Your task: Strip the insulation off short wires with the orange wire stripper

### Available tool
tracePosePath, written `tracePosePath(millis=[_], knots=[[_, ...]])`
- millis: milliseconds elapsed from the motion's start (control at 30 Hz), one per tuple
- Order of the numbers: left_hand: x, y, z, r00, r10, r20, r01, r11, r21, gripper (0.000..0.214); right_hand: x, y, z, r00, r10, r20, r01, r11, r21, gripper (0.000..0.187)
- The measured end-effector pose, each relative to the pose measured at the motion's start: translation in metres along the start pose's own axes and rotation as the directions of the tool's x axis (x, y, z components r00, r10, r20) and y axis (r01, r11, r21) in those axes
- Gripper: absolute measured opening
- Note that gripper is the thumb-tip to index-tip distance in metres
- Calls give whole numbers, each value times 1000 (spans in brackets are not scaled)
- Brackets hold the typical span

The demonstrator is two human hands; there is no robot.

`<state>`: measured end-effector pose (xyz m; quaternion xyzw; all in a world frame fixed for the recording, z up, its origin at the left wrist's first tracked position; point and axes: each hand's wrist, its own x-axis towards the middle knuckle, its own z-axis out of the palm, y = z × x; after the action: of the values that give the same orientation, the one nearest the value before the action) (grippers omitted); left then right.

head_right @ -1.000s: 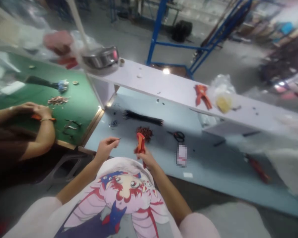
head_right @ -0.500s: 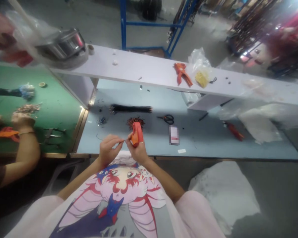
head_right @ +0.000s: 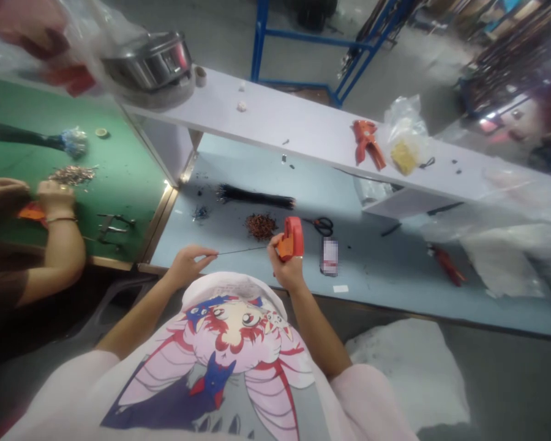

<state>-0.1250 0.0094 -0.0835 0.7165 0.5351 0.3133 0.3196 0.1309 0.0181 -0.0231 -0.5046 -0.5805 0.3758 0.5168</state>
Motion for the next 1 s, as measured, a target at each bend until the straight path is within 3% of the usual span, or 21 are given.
tracePosePath(millis=[233, 367, 533, 733, 1000], knots=[[-2, -12, -8, 996, 24, 86, -34, 993, 111, 17, -3, 2, -7, 999, -47, -7, 47, 999, 12, 15], [-2, -9, -7, 992, 105, 77, -120, 962, 244, 21, -3, 1, -8, 999, -30, -33, 30, 999, 26, 16], [-3, -3, -9, 982, 186, 31, -188, 951, 245, 19, 1, 9, -13, 995, -13, -96, 17, 999, 45, 19], [-2, 4, -3, 999, 21, -44, -7, 954, 301, 17, -3, 6, -9, 992, -45, -114, 50, 998, 40, 17], [-2, 1, -2, 978, -206, 38, 195, 962, 191, 16, -8, -3, -7, 998, -6, -65, 7, 1000, 7, 16]])
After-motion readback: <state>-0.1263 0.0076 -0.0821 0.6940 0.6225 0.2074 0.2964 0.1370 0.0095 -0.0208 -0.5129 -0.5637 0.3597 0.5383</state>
